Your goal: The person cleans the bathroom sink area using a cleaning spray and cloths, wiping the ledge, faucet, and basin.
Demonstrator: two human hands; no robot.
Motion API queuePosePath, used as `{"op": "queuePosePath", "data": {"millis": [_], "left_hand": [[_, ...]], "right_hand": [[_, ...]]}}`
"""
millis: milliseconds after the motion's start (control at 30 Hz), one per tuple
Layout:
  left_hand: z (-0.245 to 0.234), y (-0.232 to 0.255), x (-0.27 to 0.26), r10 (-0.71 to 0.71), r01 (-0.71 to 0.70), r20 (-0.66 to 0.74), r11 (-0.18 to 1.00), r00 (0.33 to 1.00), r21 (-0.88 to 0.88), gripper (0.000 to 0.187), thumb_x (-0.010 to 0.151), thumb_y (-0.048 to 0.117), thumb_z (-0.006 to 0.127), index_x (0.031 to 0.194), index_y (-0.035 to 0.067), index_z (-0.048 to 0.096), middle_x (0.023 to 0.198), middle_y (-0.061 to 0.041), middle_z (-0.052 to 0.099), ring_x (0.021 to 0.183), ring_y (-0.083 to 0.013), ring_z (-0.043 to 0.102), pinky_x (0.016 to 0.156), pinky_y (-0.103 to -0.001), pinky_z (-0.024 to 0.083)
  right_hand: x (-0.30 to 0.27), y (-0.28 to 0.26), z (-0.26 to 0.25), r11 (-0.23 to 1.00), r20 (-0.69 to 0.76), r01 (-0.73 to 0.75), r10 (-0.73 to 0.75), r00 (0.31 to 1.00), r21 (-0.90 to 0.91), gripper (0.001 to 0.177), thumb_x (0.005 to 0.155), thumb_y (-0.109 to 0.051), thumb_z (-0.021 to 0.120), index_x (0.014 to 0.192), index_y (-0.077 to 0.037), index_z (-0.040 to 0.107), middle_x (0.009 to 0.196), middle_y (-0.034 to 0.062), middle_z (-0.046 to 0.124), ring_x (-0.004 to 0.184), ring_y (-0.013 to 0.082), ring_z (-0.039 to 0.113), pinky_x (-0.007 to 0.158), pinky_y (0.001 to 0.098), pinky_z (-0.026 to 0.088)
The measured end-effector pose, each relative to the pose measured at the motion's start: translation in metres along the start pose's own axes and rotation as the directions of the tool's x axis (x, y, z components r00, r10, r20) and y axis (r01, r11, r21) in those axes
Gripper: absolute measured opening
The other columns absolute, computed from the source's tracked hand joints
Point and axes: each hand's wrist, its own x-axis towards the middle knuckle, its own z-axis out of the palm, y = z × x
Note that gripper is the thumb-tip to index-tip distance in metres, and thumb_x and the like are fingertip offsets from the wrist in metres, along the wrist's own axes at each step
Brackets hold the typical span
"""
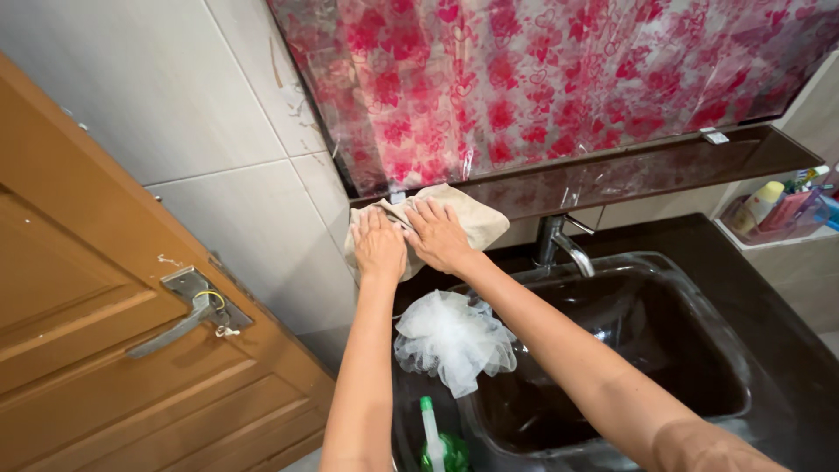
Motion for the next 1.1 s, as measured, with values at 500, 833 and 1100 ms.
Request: {"op": "queuePosePath", "data": {"millis": [500, 833, 1100], "left_hand": [[0.001, -0.023, 0.008, 0.011, -0.014, -0.039, 0.996, 0.999, -0.085, 0.056, 0.102, 0.033, 0.049, 0.148, -0.001, 0.048, 0.155, -0.017, 0.047, 0.148, -0.0340, 0.037, 0.121, -0.056, 0.023], [-0.032, -0.012, -0.024, -0.058, 0.045, -0.078, 0.987, 0.995, -0.154, 0.055, 0.102, 0.029, 0.050, 0.147, -0.003, 0.047, 0.157, -0.018, 0.043, 0.149, -0.0351, 0.033, 0.118, -0.055, 0.027], [-0.027, -0.036, -0.015, -0.118, 0.053, -0.112, 0.884, 0.987, -0.465, 0.049, 0.103, 0.019, 0.049, 0.148, -0.001, 0.048, 0.155, -0.026, 0.044, 0.136, -0.0438, 0.046, 0.112, -0.047, 0.039]], "right_hand": [[0.027, 0.001, 0.023, 0.999, -0.033, 0.021, -0.022, 0.999, -0.042, 0.058, 0.100, -0.042, 0.050, 0.148, -0.008, 0.048, 0.153, 0.0218, 0.047, 0.144, 0.0386, 0.039, 0.114, 0.0572, 0.029], [0.000, -0.044, -0.005, 0.995, -0.106, 0.098, -0.096, 0.990, 0.021, 0.053, 0.097, -0.027, 0.053, 0.144, -0.003, 0.054, 0.149, 0.0171, 0.054, 0.140, 0.0342, 0.046, 0.114, 0.0510, 0.034], [0.042, -0.038, 0.020, 0.969, -0.057, 0.238, -0.234, 0.970, 0.070, 0.052, 0.098, -0.029, 0.053, 0.141, 0.001, 0.055, 0.149, 0.0230, 0.053, 0.136, 0.0374, 0.047, 0.115, 0.0449, 0.034]]}}
